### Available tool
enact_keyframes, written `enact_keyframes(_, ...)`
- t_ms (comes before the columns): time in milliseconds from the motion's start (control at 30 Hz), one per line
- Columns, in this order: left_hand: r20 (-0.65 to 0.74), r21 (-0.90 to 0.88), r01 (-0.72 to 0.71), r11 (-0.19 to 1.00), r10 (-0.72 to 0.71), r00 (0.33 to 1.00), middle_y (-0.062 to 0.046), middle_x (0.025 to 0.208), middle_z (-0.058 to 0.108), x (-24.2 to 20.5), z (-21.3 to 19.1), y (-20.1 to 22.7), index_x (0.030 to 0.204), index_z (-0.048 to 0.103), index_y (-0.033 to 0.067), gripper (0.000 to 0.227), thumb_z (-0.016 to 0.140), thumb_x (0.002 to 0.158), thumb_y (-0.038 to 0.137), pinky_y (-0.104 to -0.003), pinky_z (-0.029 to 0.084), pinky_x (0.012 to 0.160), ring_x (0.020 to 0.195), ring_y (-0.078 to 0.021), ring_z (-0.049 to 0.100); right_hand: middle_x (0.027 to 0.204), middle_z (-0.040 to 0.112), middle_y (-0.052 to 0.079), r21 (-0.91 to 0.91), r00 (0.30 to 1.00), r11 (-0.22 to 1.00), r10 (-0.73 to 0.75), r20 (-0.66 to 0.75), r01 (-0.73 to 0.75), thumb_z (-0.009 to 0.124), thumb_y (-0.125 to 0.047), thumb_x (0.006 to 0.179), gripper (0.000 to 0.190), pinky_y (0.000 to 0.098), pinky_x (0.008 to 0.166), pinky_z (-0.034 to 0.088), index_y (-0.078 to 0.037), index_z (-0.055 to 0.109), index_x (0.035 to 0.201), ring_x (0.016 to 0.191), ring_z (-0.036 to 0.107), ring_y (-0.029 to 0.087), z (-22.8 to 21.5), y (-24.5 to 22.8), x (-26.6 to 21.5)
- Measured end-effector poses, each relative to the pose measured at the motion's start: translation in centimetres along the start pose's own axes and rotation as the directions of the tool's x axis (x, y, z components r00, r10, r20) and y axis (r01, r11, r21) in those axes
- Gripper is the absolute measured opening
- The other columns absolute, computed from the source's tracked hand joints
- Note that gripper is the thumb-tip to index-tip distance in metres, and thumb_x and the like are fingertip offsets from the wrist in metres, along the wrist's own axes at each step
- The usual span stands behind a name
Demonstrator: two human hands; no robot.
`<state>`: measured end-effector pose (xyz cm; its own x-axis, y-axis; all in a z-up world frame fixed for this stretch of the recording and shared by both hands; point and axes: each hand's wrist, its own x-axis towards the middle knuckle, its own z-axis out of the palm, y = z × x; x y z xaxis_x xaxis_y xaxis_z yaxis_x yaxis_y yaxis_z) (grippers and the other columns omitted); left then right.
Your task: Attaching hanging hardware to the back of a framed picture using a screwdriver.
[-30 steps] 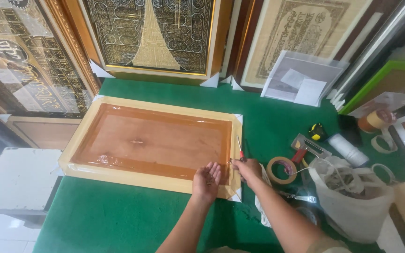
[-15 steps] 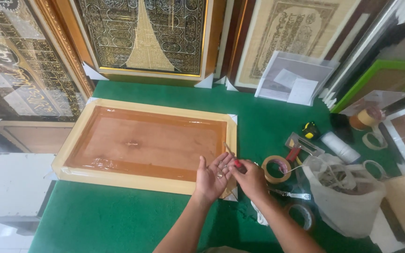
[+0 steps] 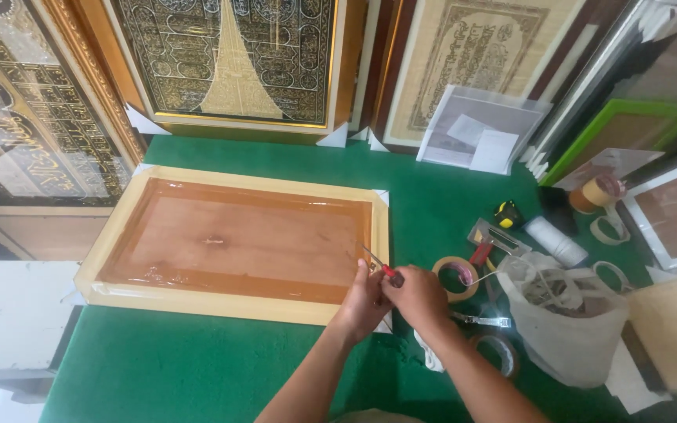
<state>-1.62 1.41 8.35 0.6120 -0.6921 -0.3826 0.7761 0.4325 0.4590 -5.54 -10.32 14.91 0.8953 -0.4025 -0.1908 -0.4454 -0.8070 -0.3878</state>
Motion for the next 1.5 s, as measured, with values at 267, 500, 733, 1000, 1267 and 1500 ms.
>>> enact_keyframes(267,-0.147,0.157,0.068,0.985,-0.045,0.988,-0.015,0.146,0.071,2.9,-2.8,-1.3,0.152,0.070,0.0075,0.062,0.054,0.116,0.055,-0.053,0.053,0.121,0.140,-0.0360,0.066,0.100,0.088,0.003,0.249,0.992,0.960,0.125,0.033,-0.130,0.081,-0.057,0.083,0.042,0.0455,0.094,0.066,-0.021,0.089,0.103,0.115,0.081,0.033,3.0,2.8,1.2)
enact_keyframes(500,-0.323,0.098,0.145,0.984,-0.107,0.940,0.000,0.098,0.081,7.4,-7.6,-3.2,0.117,0.088,0.0153,0.030,0.088,0.098,0.040,-0.046,0.069,0.104,0.098,-0.0214,0.082,0.108,0.090,0.007,0.254,0.999,0.967,0.028,0.017,-0.031,0.085,-0.052,0.086,0.043,0.0468,0.104,0.065,-0.020,0.091,0.113,0.123,0.079,0.034,2.4,3.4,1.8)
enact_keyframes(733,-0.346,-0.263,-0.119,0.957,0.022,0.938,-0.009,0.158,0.070,9.1,-8.8,-0.4,0.151,0.065,0.0106,0.047,0.076,0.111,0.031,-0.039,0.052,0.124,0.147,-0.0267,0.067,0.135,0.084,0.014,0.228,0.990,0.970,-0.103,0.098,0.078,0.085,-0.027,0.087,0.067,0.0521,0.105,0.065,-0.030,0.075,0.153,0.130,0.076,0.040,-0.3,3.4,0.5)
enact_keyframes(1000,-0.400,-0.452,-0.195,0.870,-0.003,0.917,-0.012,0.142,0.082,7.0,-4.1,4.1,0.129,0.077,0.0096,0.026,0.072,0.110,0.027,-0.039,0.065,0.102,0.129,-0.0277,0.079,0.148,0.081,-0.003,0.355,0.984,0.922,0.108,0.142,-0.152,0.073,-0.026,0.104,0.045,0.0383,0.110,0.065,-0.026,0.075,0.149,0.137,0.077,0.018,-4.1,0.0,-2.5)
enact_keyframes(1267,-0.371,-0.449,-0.172,0.877,-0.008,0.928,-0.013,0.126,0.085,7.4,-2.1,3.3,0.123,0.077,0.0084,0.022,0.073,0.111,0.026,-0.036,0.067,0.095,0.118,-0.0254,0.082,0.122,0.083,0.004,0.530,0.904,0.738,0.278,0.324,-0.417,0.061,-0.029,0.113,0.043,0.0251,0.054,0.044,-0.020,0.069,0.155,0.069,0.058,0.012,-4.8,0.4,-1.7)
enact_keyframes(1500,-0.446,-0.453,-0.165,0.876,-0.062,0.893,-0.009,0.093,0.075,6.4,-3.4,2.6,0.119,0.070,0.0039,0.009,0.062,0.115,0.008,-0.019,0.060,0.076,0.080,-0.0136,0.071,0.121,0.078,0.004,0.822,0.842,0.257,0.348,0.412,-0.508,0.064,-0.031,0.114,0.037,0.0386,0.085,0.044,-0.018,0.073,0.148,0.101,0.060,0.021,-4.7,-0.5,-2.0)
